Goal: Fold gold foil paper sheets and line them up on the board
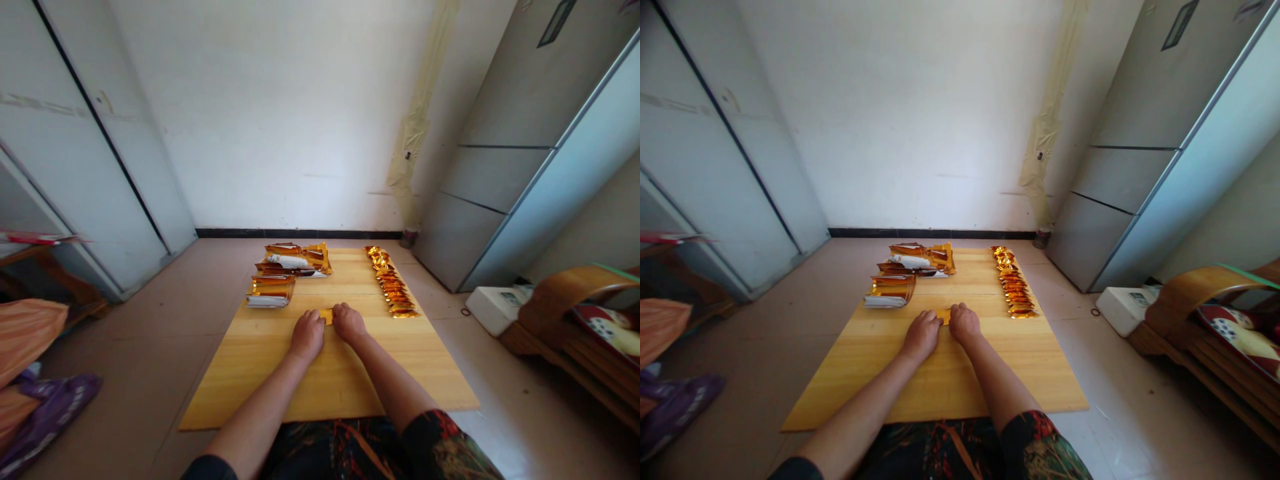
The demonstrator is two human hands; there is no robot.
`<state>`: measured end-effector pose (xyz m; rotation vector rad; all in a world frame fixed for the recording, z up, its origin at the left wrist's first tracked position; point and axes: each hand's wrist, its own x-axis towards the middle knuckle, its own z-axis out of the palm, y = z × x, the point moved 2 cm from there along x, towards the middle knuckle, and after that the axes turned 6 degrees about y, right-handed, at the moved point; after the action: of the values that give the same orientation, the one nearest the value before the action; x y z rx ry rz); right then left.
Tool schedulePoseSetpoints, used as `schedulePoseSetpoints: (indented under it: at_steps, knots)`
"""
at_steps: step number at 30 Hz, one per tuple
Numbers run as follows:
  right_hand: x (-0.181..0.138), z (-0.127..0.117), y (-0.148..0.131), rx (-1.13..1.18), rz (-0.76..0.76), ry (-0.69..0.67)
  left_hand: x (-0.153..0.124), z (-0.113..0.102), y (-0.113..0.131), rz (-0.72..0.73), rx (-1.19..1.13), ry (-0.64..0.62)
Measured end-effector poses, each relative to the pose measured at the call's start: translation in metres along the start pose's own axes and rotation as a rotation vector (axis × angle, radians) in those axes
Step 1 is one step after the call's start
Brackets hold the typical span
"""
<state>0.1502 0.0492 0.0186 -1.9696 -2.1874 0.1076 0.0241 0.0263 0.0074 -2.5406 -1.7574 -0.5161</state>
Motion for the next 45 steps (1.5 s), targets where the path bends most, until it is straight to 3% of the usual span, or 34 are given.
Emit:
schedulePoseSetpoints:
  at_steps: [5, 18, 28, 45]
  knots:
    - [-0.006, -0.008, -0.004, 0.068, 0.034, 0.017, -0.008, -0.005, -0.001, 0.005, -0.019, 0.021]
    - [0.004, -0.012, -0.005, 0.132, 0.172, -0.09, -0.016, -0.011, -0.002, 0.007, -0.032, 0.032]
    - [0.014, 0.0, 0.009, 0.203, 0.189, -0.052, -0.016, -0.014, 0.0, -0.015, -0.022, 0.003]
    - [0.014, -0.005, 0.024, 0.3, 0.259, -0.047, -0.018, -0.011, -0.002, 0.025, -0.005, 0.054]
